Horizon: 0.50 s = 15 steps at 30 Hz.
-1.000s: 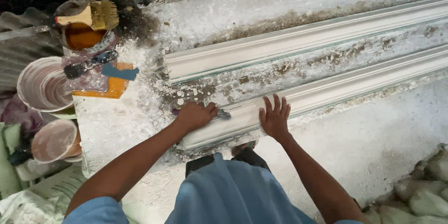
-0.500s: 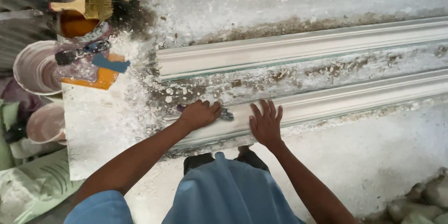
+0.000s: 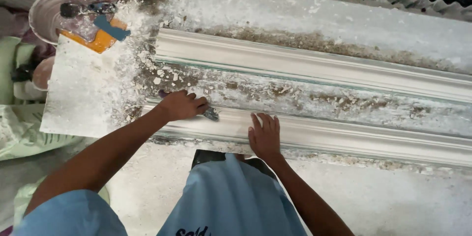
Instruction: The recorder is using a metal scraper to clean and shape the edges of decorative plaster mouldings on a workbench.
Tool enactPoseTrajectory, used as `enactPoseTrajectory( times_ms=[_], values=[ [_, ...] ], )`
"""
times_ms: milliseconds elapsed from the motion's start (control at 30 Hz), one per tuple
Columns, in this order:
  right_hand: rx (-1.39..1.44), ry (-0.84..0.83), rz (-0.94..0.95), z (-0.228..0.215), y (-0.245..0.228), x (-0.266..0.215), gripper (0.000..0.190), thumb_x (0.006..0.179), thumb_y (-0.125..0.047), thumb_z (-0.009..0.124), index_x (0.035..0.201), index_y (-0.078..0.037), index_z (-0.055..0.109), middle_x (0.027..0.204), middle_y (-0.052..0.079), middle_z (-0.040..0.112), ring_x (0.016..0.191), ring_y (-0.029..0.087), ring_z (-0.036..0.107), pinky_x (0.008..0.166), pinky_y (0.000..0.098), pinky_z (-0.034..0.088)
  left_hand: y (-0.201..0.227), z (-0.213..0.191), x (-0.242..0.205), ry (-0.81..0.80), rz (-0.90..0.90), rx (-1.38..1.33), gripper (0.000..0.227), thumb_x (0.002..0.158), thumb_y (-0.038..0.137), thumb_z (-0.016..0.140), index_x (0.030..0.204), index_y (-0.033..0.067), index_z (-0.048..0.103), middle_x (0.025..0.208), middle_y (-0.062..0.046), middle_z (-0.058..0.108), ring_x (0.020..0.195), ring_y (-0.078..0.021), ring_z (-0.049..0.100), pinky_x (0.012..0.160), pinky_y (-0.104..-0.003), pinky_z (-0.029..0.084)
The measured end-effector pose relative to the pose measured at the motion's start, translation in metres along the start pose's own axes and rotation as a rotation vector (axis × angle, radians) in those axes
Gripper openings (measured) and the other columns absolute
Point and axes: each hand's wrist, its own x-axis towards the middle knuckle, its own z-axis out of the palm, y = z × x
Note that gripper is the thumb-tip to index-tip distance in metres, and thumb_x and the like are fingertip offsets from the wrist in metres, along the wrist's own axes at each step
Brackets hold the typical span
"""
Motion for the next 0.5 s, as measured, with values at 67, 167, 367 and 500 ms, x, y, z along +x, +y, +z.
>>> enactPoseTrajectory(
  times_ms=[67,167,367,500],
  values=[
    [0.003,-0.002,0.002,0.002,0.004,0.000,0.049,0.099,-0.035,0.048,0.143,-0.016,0.057,0.135,0.008,0.053,0.132,0.032,0.049,0.114,0.0569,0.030,-0.004,0.003,-0.010,0.001,-0.006,0.006,0.023,0.094,0.019,0.061,0.117,0.0217,0.063,0.123,-0.003,0.059,0.089,-0.0285,0.075,0.068,-0.045,0.062],
    [-0.016,0.018,0.010,0.003,0.002,-0.001,0.049,0.099,-0.035,0.049,0.144,-0.018,0.057,0.135,0.006,0.052,0.133,0.030,0.048,0.115,0.0549,0.030,-0.003,0.006,-0.001,-0.033,0.004,-0.049,0.024,0.095,0.020,0.059,0.118,0.0216,0.063,0.125,-0.003,0.058,0.090,-0.0304,0.074,0.070,-0.047,0.062],
    [-0.006,0.021,0.025,0.000,0.000,0.001,0.048,0.100,-0.033,0.049,0.145,-0.020,0.057,0.134,0.006,0.052,0.132,0.029,0.049,0.115,0.0545,0.032,-0.003,0.023,0.011,0.055,0.056,-0.045,0.023,0.095,0.020,0.061,0.117,0.0211,0.065,0.125,-0.004,0.060,0.085,-0.0312,0.074,0.063,-0.047,0.060],
    [-0.020,-0.040,0.062,-0.012,-0.007,0.006,0.047,0.102,-0.037,0.045,0.144,-0.020,0.057,0.134,0.005,0.053,0.131,0.029,0.050,0.114,0.0541,0.033,-0.014,0.028,-0.002,0.083,0.087,-0.071,0.024,0.095,0.023,0.061,0.118,0.0192,0.064,0.120,-0.006,0.062,0.082,-0.0311,0.075,0.062,-0.046,0.060]
  ],
)
